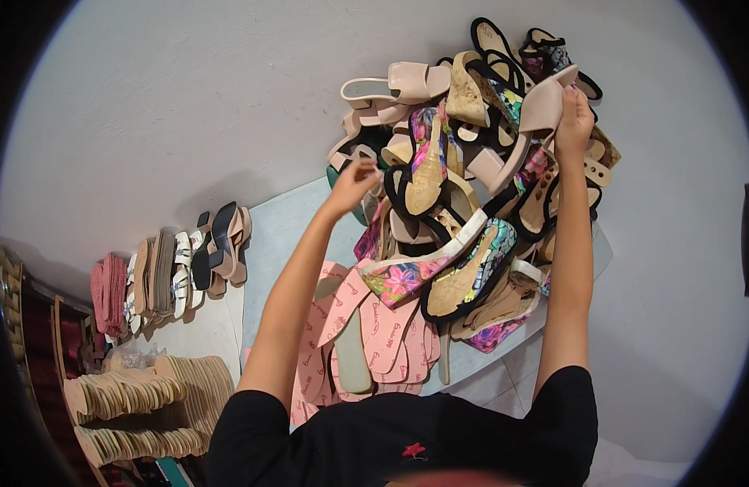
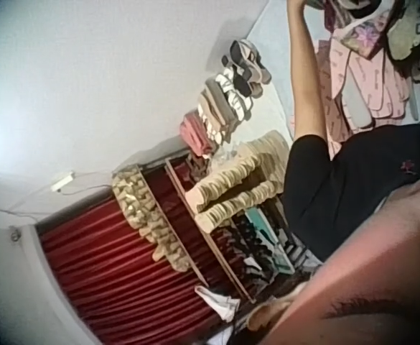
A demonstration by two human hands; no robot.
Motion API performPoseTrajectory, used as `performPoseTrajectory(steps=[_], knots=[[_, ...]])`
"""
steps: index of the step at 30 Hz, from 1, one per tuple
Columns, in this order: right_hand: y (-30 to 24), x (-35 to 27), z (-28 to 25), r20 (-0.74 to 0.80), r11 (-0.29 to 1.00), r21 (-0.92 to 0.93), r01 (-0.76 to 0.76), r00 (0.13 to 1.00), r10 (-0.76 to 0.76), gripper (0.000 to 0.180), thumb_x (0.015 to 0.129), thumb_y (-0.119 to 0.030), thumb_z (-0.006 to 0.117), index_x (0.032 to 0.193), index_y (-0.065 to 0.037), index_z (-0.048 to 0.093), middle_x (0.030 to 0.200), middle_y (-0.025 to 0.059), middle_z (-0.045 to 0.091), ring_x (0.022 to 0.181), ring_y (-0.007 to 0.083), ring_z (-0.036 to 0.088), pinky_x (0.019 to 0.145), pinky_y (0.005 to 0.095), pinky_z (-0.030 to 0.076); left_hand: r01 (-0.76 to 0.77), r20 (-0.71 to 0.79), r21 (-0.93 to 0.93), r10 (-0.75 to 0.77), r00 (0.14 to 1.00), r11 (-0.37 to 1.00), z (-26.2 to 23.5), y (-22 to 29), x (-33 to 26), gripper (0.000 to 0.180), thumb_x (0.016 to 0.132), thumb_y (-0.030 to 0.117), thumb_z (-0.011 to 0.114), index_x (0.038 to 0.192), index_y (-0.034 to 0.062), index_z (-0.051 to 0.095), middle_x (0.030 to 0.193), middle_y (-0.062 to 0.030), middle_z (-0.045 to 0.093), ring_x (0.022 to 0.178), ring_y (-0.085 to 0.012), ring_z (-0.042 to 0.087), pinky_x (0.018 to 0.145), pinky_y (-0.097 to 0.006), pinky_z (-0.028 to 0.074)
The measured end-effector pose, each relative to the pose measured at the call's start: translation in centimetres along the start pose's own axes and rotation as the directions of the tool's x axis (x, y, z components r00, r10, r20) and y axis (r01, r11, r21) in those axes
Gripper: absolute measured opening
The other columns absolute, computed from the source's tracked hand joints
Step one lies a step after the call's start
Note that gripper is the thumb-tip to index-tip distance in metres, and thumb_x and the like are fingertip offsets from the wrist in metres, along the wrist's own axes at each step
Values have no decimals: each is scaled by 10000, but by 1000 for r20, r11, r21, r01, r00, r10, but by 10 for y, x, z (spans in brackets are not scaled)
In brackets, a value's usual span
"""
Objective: Organizing and matching various shoe components including soles, insoles, and floral uppers on a workshop table.
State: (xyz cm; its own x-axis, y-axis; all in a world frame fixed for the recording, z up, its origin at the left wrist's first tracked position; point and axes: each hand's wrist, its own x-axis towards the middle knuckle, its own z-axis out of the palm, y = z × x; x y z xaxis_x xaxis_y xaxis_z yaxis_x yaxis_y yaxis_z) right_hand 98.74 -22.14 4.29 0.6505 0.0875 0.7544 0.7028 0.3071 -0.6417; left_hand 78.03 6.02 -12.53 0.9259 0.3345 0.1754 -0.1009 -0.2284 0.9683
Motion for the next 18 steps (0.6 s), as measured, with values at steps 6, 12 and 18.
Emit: performPoseTrajectory(steps=[6, 12, 18], knots=[[-2, -11, -12, 175, 990, -82, -119, 976, 132, 314, 919, -290, 464, 789, -18, 553, 684, -41, 523, 602, 17, 449, 565, 164, 369, -152, -243, 763, 497, 833, 628, -41, 21, 100, 531, 672, 155, 693, 1155, 93, 483, 1109, -177, 491, 1043, -322, 475, 897, -408, 382], [-24, -16, -17, 146, 989, 44, -142, 980, 134, 305, 914, -302, 475, 825, -20, 552, 688, -32, 532, 592, 16, 454, 544, 167, 379, -161, -254, 694, 448, 857, 701, -68, 7, 151, 585, 600, 111, 739, 1133, 93, 498, 1097, -148, 499, 1041, -310, 481, 881, -402, 413], [-15, -15, -33, 18, 970, 17, -241, 970, 241, 281, 894, -295, 509, 849, -22, 556, 720, -10, 551, 601, 42, 498, 559, 174, 415, -370, -415, 482, 578, 702, 795, -64, 0, 142, 402, 549, 93, 772, 932, 59, 652, 942, -109, 553, 879, -267, 552, 738, -330, 460]])
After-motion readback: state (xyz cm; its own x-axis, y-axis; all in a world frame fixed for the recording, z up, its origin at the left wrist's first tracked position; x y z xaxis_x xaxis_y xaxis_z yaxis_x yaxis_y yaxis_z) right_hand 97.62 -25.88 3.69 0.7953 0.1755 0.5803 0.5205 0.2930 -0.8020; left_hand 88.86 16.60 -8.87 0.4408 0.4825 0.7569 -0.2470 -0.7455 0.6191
